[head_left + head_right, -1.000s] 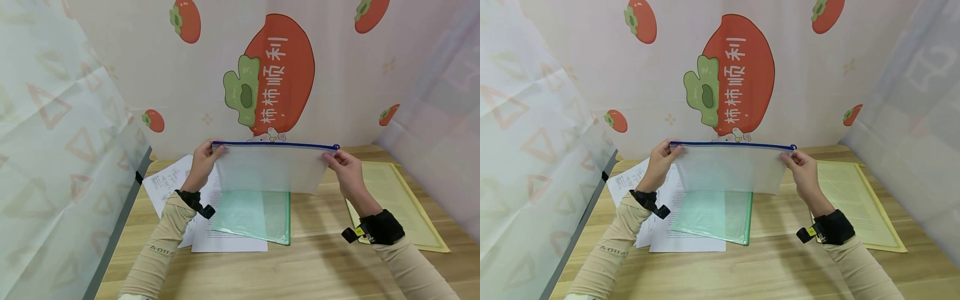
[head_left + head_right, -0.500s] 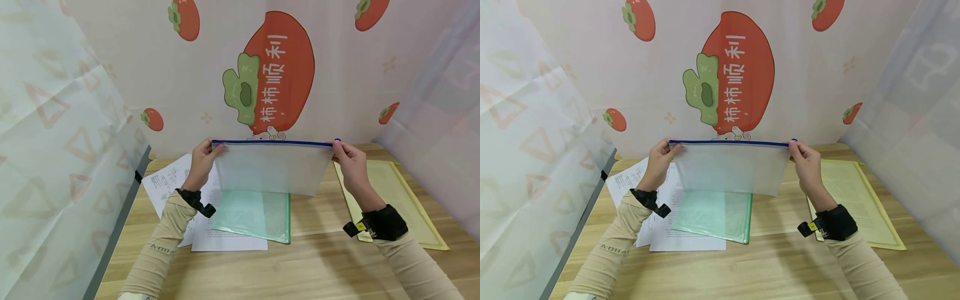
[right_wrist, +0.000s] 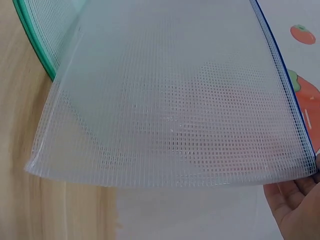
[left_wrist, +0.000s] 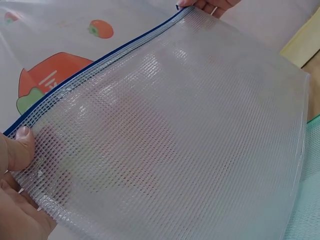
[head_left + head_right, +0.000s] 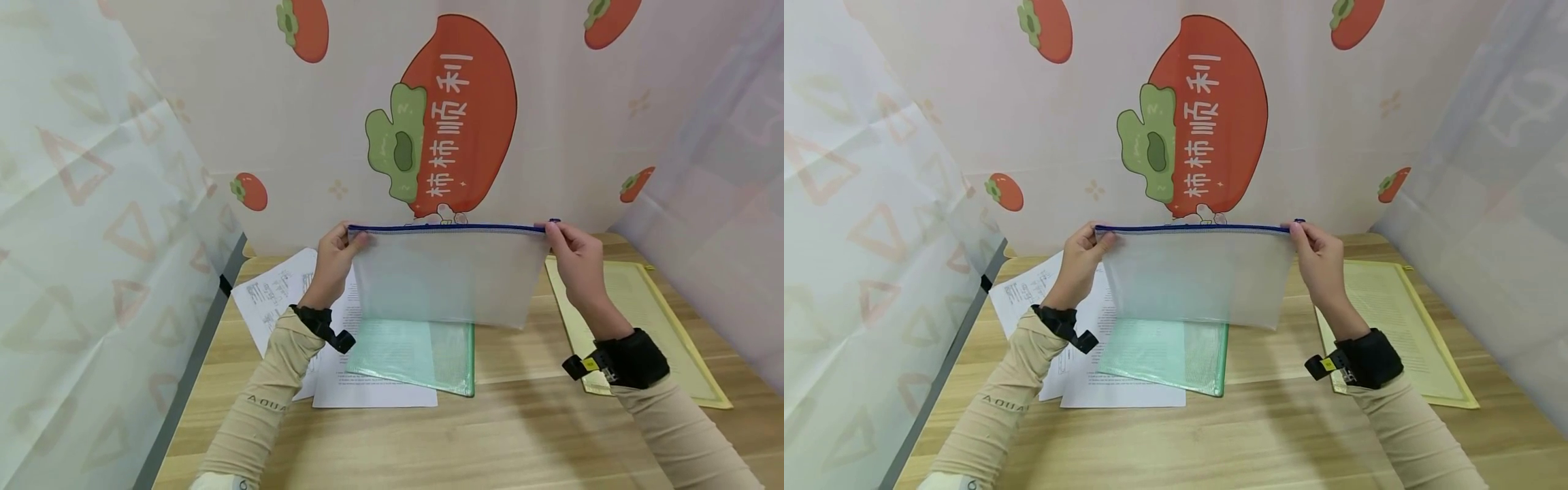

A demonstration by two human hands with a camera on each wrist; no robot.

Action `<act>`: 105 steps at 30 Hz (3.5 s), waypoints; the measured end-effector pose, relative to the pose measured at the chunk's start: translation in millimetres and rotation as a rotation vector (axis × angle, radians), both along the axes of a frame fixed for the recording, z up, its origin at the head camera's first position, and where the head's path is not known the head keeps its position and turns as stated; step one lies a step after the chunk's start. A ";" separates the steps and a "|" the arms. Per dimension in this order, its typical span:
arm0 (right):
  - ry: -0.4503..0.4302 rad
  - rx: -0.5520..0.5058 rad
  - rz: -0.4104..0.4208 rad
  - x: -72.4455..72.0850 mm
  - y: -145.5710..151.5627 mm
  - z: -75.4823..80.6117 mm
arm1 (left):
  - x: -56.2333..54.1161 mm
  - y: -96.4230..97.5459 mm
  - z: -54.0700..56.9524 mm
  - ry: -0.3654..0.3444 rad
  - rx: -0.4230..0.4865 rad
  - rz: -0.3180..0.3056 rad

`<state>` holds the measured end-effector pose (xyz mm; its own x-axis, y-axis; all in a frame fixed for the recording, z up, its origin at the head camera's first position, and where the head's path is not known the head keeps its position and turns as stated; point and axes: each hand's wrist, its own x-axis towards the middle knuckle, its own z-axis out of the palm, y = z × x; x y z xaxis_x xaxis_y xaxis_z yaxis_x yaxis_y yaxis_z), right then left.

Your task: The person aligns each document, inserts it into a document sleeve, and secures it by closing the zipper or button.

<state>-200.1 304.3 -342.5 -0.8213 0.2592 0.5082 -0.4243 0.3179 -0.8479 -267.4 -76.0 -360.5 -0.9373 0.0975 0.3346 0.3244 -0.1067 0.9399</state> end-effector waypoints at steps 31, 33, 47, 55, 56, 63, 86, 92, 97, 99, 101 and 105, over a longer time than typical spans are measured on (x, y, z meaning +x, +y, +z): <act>-0.084 0.475 -0.214 -6.9 -21.6 25.3 | 19.2 74.8 41.8 0.271 0.033 0.055; -0.242 0.348 -0.049 -9.5 -21.6 25.9 | 23.7 82.4 37.8 0.278 0.024 0.060; -0.426 -0.103 0.095 -8.4 -13.3 50.9 | 41.3 97.9 -1.5 0.132 -0.251 -0.538; -0.328 0.567 -0.041 -5.3 6.8 74.1 | 25.8 74.1 -32.4 -0.173 -0.367 -0.534; -0.333 0.660 -0.035 -6.1 5.9 77.9 | 23.6 71.3 -35.7 -0.208 -0.365 -0.501; -0.493 0.842 0.184 -23.2 -17.8 58.5 | 11.0 61.9 -54.2 -0.353 -0.365 -0.400; -0.542 0.589 0.289 -8.1 -54.3 -97.1 | 5.7 27.6 -77.1 -0.488 -0.412 -0.253; -0.473 0.626 0.260 -6.6 -56.3 -110.7 | 3.5 2.6 -79.1 -0.555 -0.413 -0.132; -0.481 0.629 0.287 -11.0 -54.9 -108.5 | 1.6 -20.9 -79.2 -0.588 -0.414 -0.035; -0.498 0.625 0.311 -12.2 -55.7 -107.9 | 1.8 -30.8 -78.2 -0.596 -0.425 -0.010; -0.522 0.620 0.326 -13.0 -57.7 -107.8 | 1.7 -40.4 -77.1 -0.604 -0.433 0.007; -0.564 0.656 0.345 -15.0 -66.3 -105.4 | 3.0 -60.7 -74.2 -0.616 -0.438 0.043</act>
